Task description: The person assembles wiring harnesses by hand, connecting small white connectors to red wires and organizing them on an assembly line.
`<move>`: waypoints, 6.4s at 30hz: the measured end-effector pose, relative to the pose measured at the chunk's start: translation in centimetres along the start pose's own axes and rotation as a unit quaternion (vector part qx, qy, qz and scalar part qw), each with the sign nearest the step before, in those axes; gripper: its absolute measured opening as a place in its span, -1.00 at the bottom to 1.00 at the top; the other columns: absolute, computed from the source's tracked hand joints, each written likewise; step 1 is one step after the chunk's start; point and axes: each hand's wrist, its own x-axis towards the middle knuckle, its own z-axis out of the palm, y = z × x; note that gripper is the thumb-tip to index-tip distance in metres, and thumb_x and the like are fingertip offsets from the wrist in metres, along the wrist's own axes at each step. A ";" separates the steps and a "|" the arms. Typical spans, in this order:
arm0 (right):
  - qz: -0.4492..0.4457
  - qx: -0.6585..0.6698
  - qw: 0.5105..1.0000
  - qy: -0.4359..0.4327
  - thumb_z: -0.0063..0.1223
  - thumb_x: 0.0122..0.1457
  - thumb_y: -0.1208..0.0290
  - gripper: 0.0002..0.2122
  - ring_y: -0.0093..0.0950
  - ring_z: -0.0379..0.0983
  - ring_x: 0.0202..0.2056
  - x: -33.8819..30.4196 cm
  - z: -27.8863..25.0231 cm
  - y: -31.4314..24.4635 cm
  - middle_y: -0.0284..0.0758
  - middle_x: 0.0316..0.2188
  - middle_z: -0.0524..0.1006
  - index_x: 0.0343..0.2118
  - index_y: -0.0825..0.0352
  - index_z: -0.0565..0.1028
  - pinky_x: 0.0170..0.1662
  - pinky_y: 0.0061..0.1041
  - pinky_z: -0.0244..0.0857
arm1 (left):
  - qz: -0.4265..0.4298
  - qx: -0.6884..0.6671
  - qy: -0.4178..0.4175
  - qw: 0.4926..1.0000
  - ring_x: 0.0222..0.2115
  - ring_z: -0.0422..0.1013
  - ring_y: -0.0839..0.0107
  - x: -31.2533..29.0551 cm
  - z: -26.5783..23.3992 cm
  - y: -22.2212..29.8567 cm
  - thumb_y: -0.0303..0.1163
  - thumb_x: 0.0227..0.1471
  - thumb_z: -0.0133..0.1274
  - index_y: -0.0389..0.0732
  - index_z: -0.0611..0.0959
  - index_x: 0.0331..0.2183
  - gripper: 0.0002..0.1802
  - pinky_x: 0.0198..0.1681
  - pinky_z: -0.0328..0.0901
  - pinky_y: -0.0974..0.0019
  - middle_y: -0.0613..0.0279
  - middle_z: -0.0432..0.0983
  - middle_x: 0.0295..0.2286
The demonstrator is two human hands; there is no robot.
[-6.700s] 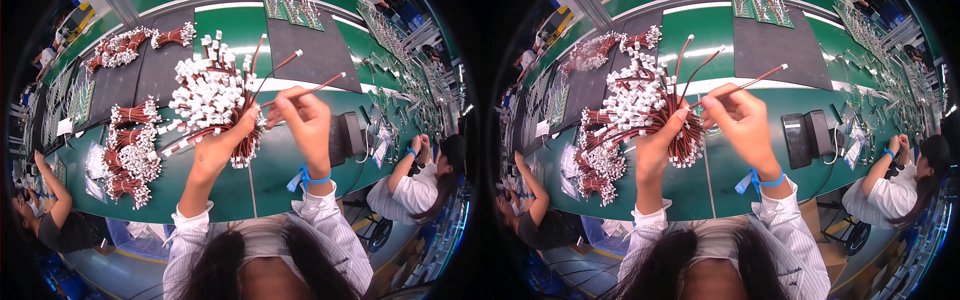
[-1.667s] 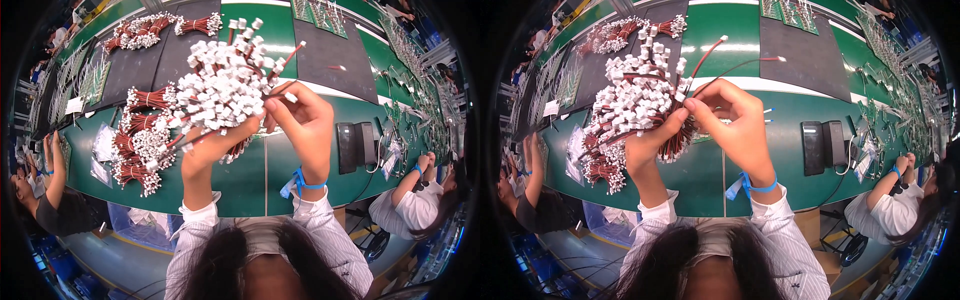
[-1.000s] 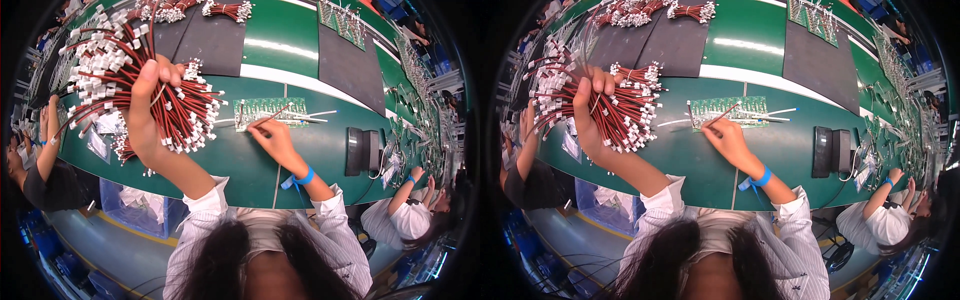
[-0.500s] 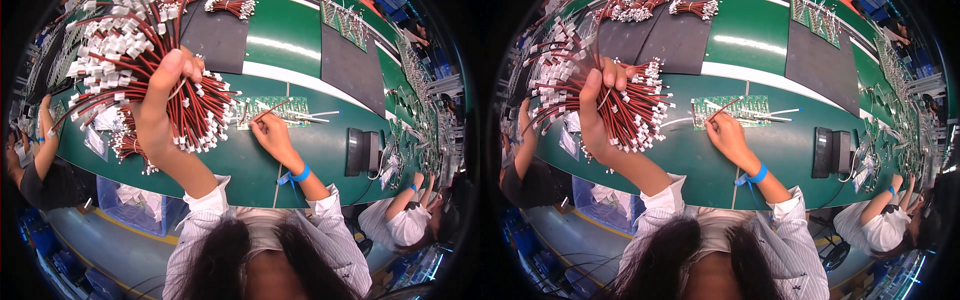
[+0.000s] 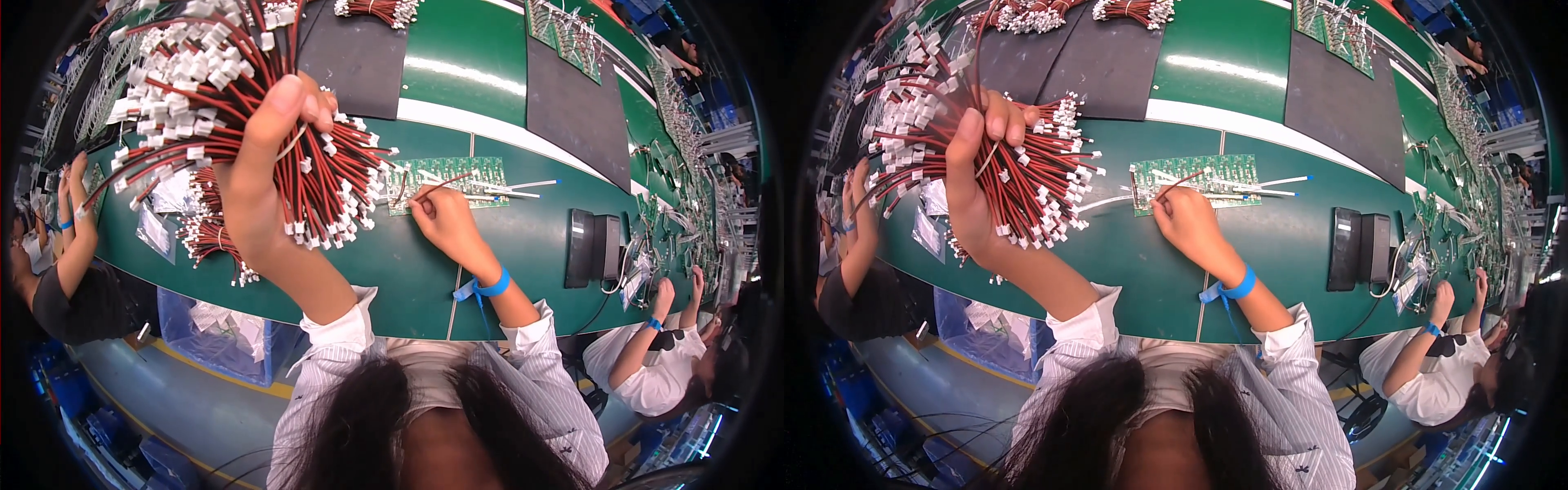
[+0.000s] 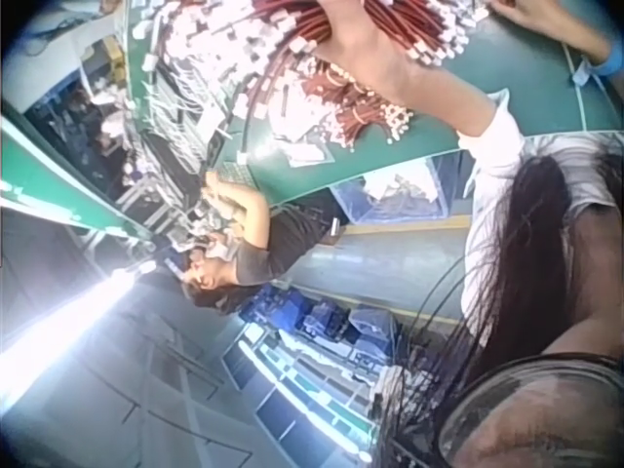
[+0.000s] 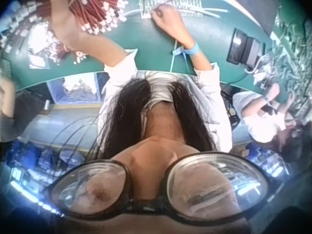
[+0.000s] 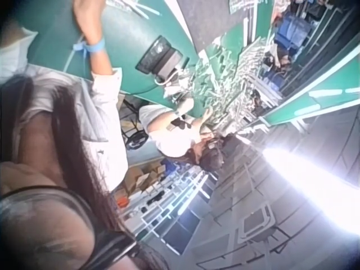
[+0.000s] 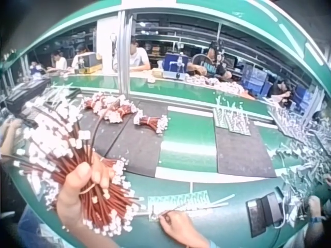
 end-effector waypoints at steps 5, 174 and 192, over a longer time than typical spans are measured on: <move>-0.102 -0.125 0.986 0.033 -0.01 -0.10 0.57 -0.93 -0.26 0.33 -0.62 -0.5 0.9 -0.2 -0.20 -0.65 0.39 -0.63 0.45 0.40 -0.56 -0.42 0.19 | -0.004 -0.002 -0.007 1.000 -0.56 0.28 0.44 0.1 0.1 -0.3 -0.48 -0.12 -0.01 -0.32 0.44 -0.61 -0.86 -0.32 0.19 0.33 0.21 0.34 -0.63; -0.243 -0.134 0.960 -0.035 -0.04 -0.18 0.59 -0.78 -0.32 0.39 -0.36 -1.4 -2.4 2.3 -0.23 -0.42 0.42 -0.37 0.43 0.43 -0.33 -0.44 0.31 | -0.054 -0.035 -0.032 0.997 -0.57 0.25 0.45 -0.8 2.7 -1.3 -0.46 -0.09 -0.06 -0.36 0.45 -0.61 -0.82 -0.33 0.20 0.39 0.19 0.35 -0.63; -0.084 0.050 0.982 0.160 -0.10 0.08 0.39 -0.73 -0.56 0.31 -0.64 -1.3 -15.2 -8.9 -0.30 -0.72 0.35 -0.68 0.44 0.37 -0.56 -0.63 0.14 | -0.230 0.128 -0.222 0.939 -0.55 0.25 0.49 -1.9 5.0 -4.1 -0.35 -0.12 0.00 -0.28 0.42 -0.53 -0.81 -0.25 0.19 0.31 0.27 0.31 -0.65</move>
